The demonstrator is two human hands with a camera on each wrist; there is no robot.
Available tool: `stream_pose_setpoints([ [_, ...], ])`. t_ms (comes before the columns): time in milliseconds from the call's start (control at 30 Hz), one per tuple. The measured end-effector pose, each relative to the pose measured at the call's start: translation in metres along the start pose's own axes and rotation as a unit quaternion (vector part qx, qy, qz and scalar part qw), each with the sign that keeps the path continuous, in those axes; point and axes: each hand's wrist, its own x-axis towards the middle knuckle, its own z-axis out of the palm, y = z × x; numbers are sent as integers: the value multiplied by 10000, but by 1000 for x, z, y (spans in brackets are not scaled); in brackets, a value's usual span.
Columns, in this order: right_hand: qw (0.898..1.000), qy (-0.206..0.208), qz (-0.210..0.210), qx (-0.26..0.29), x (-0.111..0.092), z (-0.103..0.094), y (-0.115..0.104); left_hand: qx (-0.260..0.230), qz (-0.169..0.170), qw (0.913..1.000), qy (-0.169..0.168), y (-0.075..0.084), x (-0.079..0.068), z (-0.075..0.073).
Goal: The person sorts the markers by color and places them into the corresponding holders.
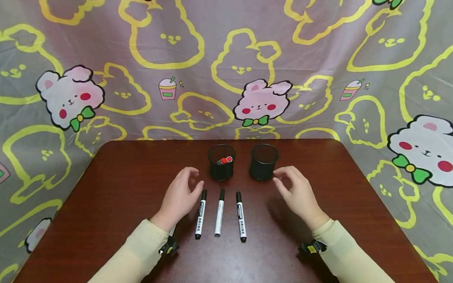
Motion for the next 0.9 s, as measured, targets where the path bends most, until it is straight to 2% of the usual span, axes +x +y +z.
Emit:
stream_pose_setpoints([
  [200, 9986, 72, 528, 23, 9, -3, 10, 208, 97, 9996, -165, 0, -3, 3],
  [433, 9932, 40, 1113, 327, 21, -2, 26, 458, 62, 9981, -407, 0, -5, 6],
  [633, 9791, -226, 1767, 984, 29, 2, 38, 593, 35, 9967, -551, -2, -8, 8],
  [900, 9566, -531, 2308, 1697, 38, 9, 47, 657, -72, 9952, -718, -5, -11, 11],
])
